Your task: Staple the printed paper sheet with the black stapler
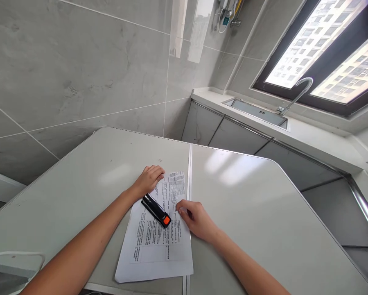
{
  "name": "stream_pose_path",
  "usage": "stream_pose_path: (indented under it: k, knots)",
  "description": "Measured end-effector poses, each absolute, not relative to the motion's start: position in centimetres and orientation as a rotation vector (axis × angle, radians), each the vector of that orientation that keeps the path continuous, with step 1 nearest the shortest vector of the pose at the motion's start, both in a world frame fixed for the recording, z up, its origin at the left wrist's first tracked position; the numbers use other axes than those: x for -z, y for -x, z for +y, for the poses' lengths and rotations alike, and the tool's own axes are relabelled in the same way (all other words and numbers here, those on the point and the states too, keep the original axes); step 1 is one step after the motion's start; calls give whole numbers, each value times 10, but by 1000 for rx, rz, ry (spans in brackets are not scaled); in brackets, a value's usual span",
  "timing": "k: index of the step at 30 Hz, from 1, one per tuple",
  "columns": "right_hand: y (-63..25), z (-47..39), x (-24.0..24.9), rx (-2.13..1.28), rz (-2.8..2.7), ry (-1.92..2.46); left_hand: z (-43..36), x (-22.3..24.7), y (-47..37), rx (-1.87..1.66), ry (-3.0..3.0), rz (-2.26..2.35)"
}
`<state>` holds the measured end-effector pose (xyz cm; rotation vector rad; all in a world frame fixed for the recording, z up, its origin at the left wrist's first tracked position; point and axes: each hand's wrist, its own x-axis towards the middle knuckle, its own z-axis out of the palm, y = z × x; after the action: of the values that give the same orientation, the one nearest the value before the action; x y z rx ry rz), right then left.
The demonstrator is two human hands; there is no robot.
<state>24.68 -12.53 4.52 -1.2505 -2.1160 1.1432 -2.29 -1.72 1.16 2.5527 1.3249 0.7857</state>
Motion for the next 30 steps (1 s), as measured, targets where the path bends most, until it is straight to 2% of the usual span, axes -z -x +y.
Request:
stream_pose_path:
  k: [6, 12, 18, 25, 30]
  knots:
    - [-264, -119, -45, -1102, -2113, 1353, -27, -36, 23, -1078, -2311, 1449]
    - [-288, -114, -58, -1153, -2077, 1360, -30, -39, 19, -1068, -2214, 1398]
    - [-314, -99, -63, -1114, -2019, 1466, -36, -42, 15, -868, -2251, 1269]
    - [-343, -87, -64, -1124, -2064, 1579, -52, -46, 2, -492, -2404, 912]
    - [-332, -92, -72, -832, -2035, 1609, -60, -38, -12, -402, -2419, 957]
